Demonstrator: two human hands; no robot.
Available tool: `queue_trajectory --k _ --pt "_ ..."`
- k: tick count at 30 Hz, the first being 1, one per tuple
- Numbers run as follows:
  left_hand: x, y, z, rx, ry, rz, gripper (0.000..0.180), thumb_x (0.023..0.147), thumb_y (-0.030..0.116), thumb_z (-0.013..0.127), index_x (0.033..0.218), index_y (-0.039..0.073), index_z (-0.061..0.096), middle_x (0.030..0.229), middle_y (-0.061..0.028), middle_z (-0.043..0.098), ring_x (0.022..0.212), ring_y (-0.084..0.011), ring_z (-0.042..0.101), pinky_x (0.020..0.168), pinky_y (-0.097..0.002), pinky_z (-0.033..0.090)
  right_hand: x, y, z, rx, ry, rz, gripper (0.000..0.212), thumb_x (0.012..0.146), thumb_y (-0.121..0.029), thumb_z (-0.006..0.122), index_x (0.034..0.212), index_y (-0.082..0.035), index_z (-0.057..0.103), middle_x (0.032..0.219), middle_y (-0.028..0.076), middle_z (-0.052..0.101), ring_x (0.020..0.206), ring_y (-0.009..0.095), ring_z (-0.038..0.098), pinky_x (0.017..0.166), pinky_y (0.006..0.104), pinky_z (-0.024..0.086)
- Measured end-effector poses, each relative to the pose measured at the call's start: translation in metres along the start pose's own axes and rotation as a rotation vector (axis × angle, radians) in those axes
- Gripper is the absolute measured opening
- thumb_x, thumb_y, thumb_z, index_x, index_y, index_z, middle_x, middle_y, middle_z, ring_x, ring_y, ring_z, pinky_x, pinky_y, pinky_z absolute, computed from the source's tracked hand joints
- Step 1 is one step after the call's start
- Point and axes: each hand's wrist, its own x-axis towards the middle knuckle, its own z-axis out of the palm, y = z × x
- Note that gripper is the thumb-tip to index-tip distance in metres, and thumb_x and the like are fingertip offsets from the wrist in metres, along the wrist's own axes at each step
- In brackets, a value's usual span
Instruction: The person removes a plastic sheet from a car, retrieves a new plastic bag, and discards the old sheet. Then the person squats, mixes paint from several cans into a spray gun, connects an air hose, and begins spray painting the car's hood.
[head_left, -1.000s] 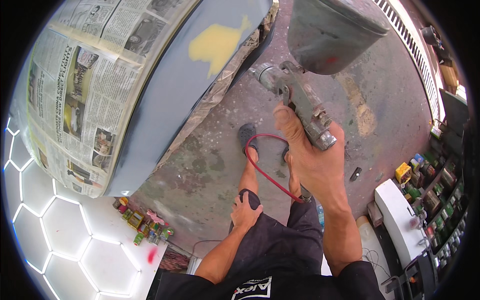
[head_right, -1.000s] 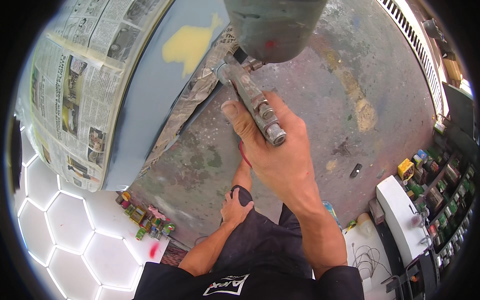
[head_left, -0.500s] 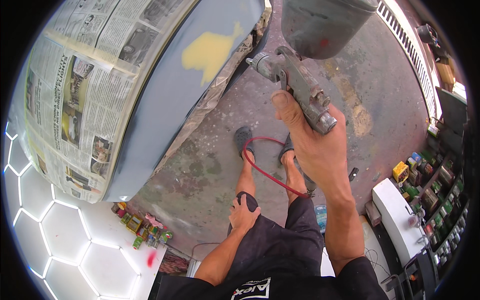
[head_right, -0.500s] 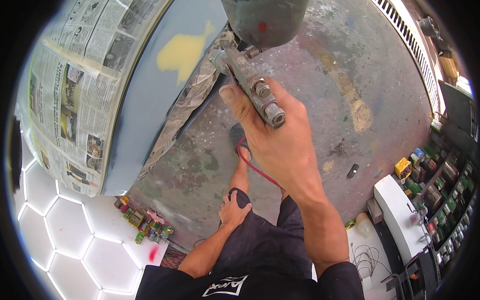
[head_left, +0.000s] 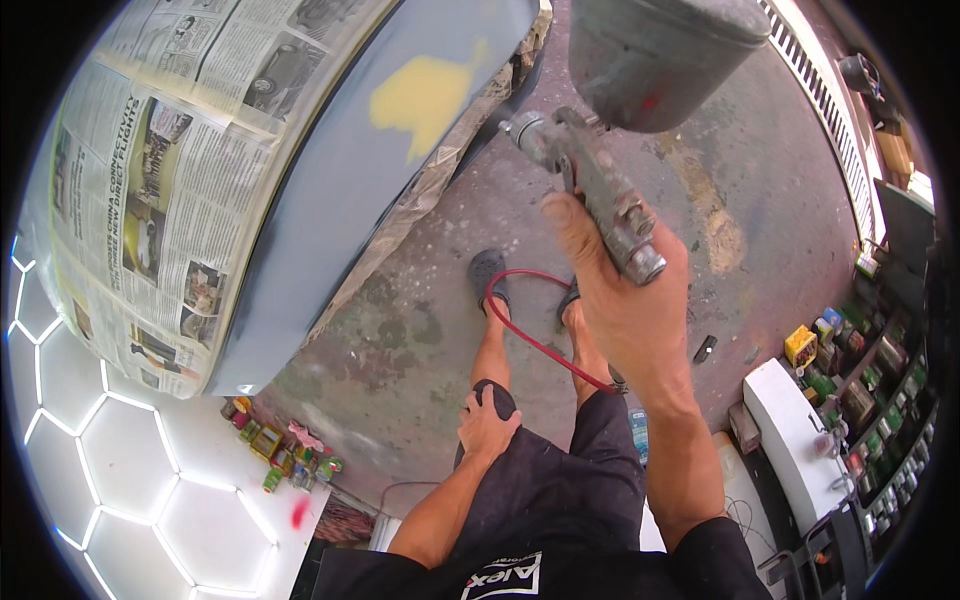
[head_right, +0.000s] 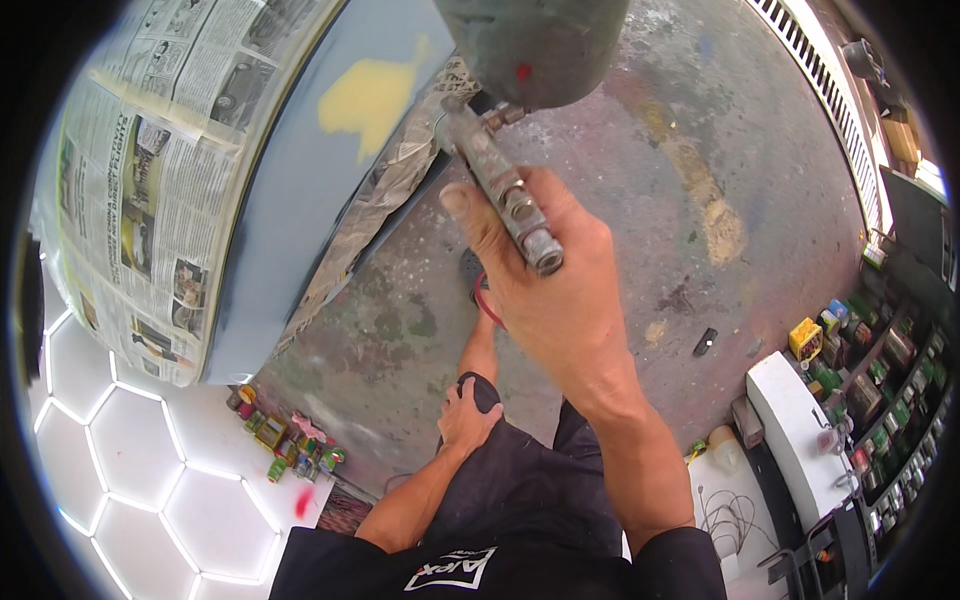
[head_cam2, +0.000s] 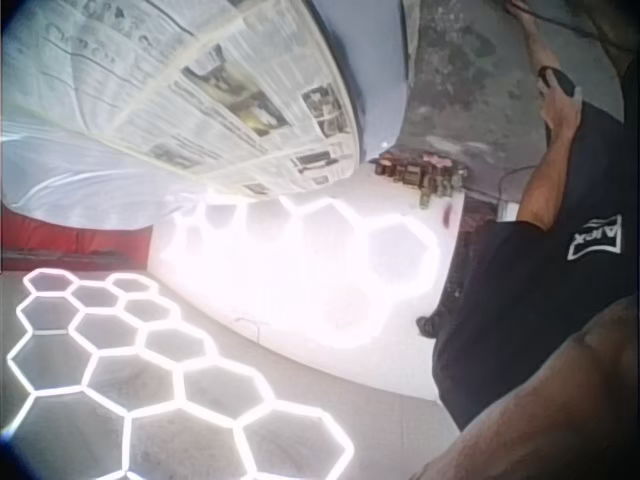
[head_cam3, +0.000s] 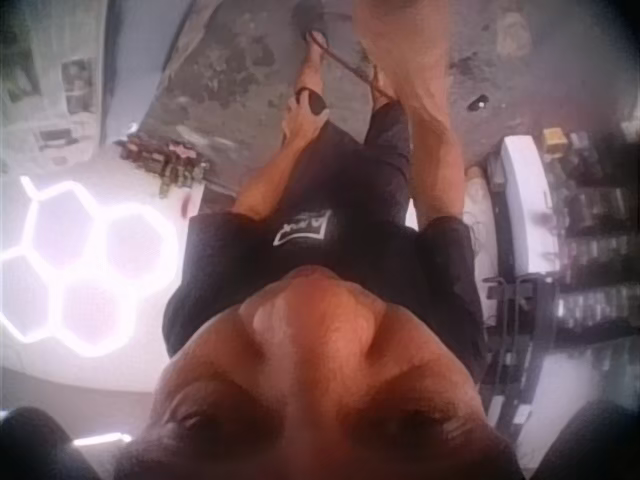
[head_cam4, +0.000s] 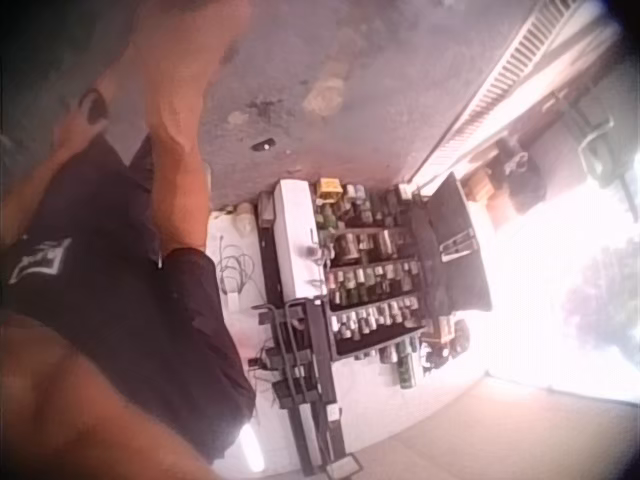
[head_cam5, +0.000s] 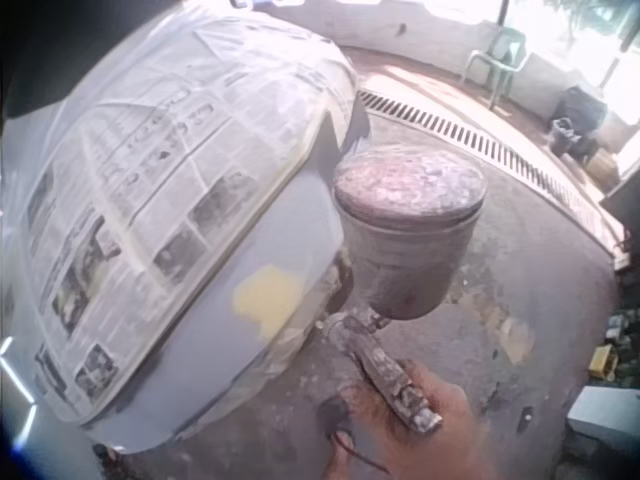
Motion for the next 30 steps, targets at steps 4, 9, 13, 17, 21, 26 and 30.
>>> queue_trajectory --k 4,9,13,17,21,26,30 --pt "0.001 -0.002 0.002 -0.003 0.004 0.002 0.09 0.087 0.051 0.078 0.161 0.015 0.04 0.16 -0.0223 0.041 0.136 -0.0514 0.051 0.104 -0.0604 0.053 -0.021 -0.001 0.002 -0.018 -0.121 0.068 0.031 0.1 -0.026 0.083 0.112 0.0 0.072 0.077 0.003 0.064 0.072 0.008 0.054 0.063 0.0297 0.047" --pt "0.0 -0.004 0.005 -0.014 0.02 0.011 0.09 0.087 0.051 0.079 0.161 0.015 0.04 0.16 -0.0223 0.041 0.135 -0.0517 0.052 0.104 -0.0599 0.054 -0.034 0.005 0.0 -0.03 -0.172 0.017 0.032 0.1 -0.025 0.082 0.117 -0.001 0.073 0.081 0.004 0.068 0.074 0.01 0.058 0.067 0.0293 0.05" --pt "0.002 -0.002 -0.001 -0.022 -0.039 -0.006 0.094 0.088 0.053 0.078 0.164 0.014 0.037 0.163 -0.0232 0.038 0.138 -0.0516 0.051 0.107 -0.0605 0.051 -0.027 0.007 -0.005 0.037 0.006 -0.057 0.034 0.101 -0.026 0.081 0.121 0.0 0.073 0.084 -0.001 0.069 0.074 0.009 0.06 0.066 0.0282 0.05" --pt "0.0 -0.001 -0.003 -0.022 -0.043 -0.014 0.094 0.088 0.053 0.078 0.164 0.014 0.037 0.163 -0.0231 0.038 0.137 -0.0516 0.051 0.106 -0.0605 0.052 -0.022 -0.006 -0.016 0.043 0.075 0.092 0.034 0.106 -0.033 0.074 0.121 -0.002 0.071 0.088 -0.001 0.069 0.065 0.002 0.051 0.057 0.0229 0.039" --pt "0.001 -0.002 -0.002 -0.018 -0.043 -0.012 0.094 0.088 0.053 0.078 0.163 0.014 0.038 0.163 -0.023 0.038 0.137 -0.0514 0.051 0.106 -0.0607 0.052 -0.016 -0.005 -0.015 0.018 0.07 0.009 0.033 0.107 -0.033 0.073 0.12 -0.002 0.072 0.088 -0.002 0.069 0.064 0.001 0.049 0.055 0.0232 0.038" --pt "0.001 -0.002 -0.003 -0.017 -0.041 -0.01 0.094 0.088 0.053 0.078 0.163 0.014 0.038 0.163 -0.023 0.038 0.138 -0.0511 0.051 0.106 -0.0605 0.052 -0.016 0.006 0.003 0.05 0.03 -0.096 0.033 0.101 -0.026 0.081 0.119 0.001 0.073 0.084 -0.003 0.068 0.076 0.007 0.057 0.066 0.0267 0.049" --pt "0.003 -0.002 -0.003 -0.011 -0.049 -0.018 0.094 0.088 0.053 0.078 0.164 0.014 0.037 0.164 -0.0229 0.038 0.139 -0.0507 0.05 0.108 -0.0599 0.051 -0.031 -0.001 0.008 -0.011 -0.118 -0.003 0.032 0.099 -0.022 0.083 0.119 0.0 0.072 0.083 0.003 0.069 0.077 0.008 0.059 0.069 0.028 0.05"
